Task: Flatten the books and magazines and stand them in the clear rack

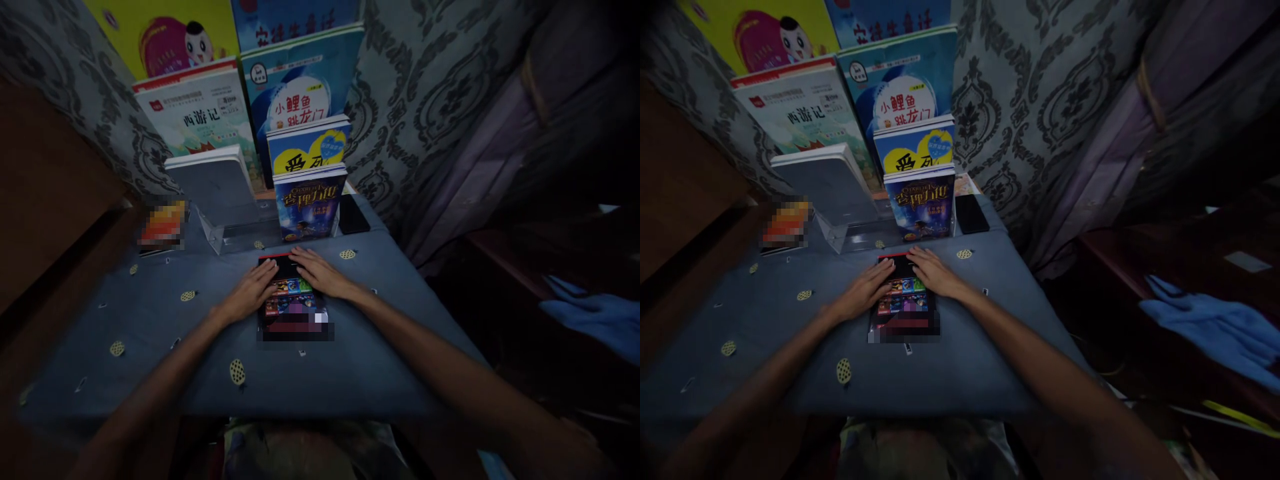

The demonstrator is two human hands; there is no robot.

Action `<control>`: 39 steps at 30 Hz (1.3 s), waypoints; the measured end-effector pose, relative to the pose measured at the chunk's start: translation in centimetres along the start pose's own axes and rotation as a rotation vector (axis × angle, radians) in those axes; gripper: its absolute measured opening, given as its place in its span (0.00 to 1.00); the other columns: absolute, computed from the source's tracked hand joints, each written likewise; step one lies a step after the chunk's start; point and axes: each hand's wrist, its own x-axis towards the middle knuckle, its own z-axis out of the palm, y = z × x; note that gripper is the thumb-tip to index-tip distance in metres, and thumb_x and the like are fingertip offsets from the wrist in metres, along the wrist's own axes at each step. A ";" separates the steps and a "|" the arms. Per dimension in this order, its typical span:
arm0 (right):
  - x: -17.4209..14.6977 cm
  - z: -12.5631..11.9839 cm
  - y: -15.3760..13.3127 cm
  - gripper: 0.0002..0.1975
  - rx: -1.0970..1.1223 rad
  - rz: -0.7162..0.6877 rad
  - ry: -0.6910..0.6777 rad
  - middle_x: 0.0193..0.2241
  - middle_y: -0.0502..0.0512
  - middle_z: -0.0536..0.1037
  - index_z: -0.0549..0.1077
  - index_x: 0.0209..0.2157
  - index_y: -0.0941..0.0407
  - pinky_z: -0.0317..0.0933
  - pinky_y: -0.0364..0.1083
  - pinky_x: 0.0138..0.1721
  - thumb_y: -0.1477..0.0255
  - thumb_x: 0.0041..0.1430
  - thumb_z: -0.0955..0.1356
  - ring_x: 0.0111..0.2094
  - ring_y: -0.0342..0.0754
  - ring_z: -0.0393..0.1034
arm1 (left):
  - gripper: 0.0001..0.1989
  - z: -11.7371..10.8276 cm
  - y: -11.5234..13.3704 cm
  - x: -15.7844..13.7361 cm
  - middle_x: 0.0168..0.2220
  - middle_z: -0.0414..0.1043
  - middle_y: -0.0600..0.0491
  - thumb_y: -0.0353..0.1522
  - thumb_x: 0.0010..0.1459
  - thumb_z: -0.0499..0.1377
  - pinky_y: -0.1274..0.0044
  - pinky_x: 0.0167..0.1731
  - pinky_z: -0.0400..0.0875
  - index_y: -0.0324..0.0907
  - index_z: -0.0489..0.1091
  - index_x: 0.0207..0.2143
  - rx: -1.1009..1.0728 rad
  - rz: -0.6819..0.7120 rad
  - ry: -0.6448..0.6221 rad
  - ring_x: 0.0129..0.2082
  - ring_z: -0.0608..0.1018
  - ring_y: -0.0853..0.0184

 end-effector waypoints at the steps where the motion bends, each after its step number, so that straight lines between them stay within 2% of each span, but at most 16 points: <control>1: 0.0 -0.1 0.1 0.24 0.009 -0.008 0.005 0.66 0.63 0.64 0.66 0.63 0.57 0.47 0.64 0.69 0.69 0.69 0.59 0.70 0.54 0.53 | 0.25 0.1 -0.2 0.7 0.70 0.54 0.40 0.39 0.72 0.48 0.60 0.68 0.55 0.37 0.57 0.66 0.015 -0.005 0.016 0.71 0.57 0.60; 5: 0.0 -0.7 0.8 0.23 0.067 -0.005 0.065 0.63 0.60 0.70 0.69 0.61 0.55 0.51 0.63 0.68 0.72 0.68 0.59 0.67 0.53 0.59 | 0.22 0.3 0.1 2.6 0.67 0.61 0.39 0.35 0.70 0.48 0.59 0.68 0.55 0.36 0.63 0.63 0.110 -0.021 0.074 0.68 0.63 0.58; 9: 0.2 -1.6 1.1 0.22 0.177 0.078 0.127 0.59 0.61 0.74 0.72 0.59 0.57 0.59 0.60 0.64 0.73 0.67 0.59 0.62 0.54 0.67 | 0.21 0.5 1.0 3.7 0.65 0.65 0.39 0.32 0.69 0.48 0.59 0.66 0.58 0.36 0.65 0.61 0.166 -0.021 0.092 0.66 0.66 0.57; 12: 0.4 -2.1 1.0 0.21 0.257 0.112 0.135 0.57 0.58 0.77 0.73 0.58 0.54 0.61 0.60 0.62 0.71 0.68 0.59 0.59 0.54 0.70 | 0.23 0.6 1.8 4.6 0.66 0.62 0.39 0.29 0.68 0.46 0.61 0.65 0.61 0.35 0.64 0.62 0.142 0.019 0.048 0.68 0.64 0.58; 19: 0.7 -2.5 1.3 0.20 0.374 0.103 0.164 0.57 0.58 0.77 0.73 0.57 0.55 0.61 0.58 0.62 0.68 0.70 0.59 0.59 0.52 0.70 | 0.24 0.3 3.6 6.2 0.69 0.57 0.43 0.36 0.71 0.47 0.55 0.68 0.49 0.39 0.58 0.66 0.091 0.165 -0.069 0.71 0.56 0.58; 25: 0.7 -2.4 1.6 0.21 0.366 0.110 0.143 0.57 0.59 0.77 0.71 0.59 0.56 0.62 0.58 0.62 0.66 0.71 0.58 0.58 0.52 0.70 | 0.23 -0.3 4.4 5.5 0.69 0.58 0.46 0.38 0.72 0.47 0.54 0.69 0.46 0.43 0.59 0.66 0.039 0.239 -0.131 0.72 0.54 0.59; 32: 0.7 -2.4 1.4 0.20 0.315 0.108 0.122 0.57 0.55 0.76 0.71 0.59 0.52 0.60 0.57 0.63 0.67 0.72 0.58 0.59 0.51 0.69 | 0.23 -1.2 6.7 3.1 0.69 0.58 0.51 0.43 0.72 0.48 0.56 0.69 0.45 0.46 0.62 0.64 -0.022 0.325 -0.253 0.71 0.55 0.60; 39: 0.7 -2.2 1.3 0.20 0.237 0.090 0.111 0.59 0.56 0.75 0.71 0.59 0.54 0.61 0.56 0.62 0.69 0.71 0.59 0.60 0.52 0.69 | 0.39 -0.3 7.1 1.7 0.71 0.51 0.46 0.56 0.62 0.54 0.55 0.70 0.39 0.46 0.55 0.68 -0.025 0.353 -0.261 0.73 0.50 0.56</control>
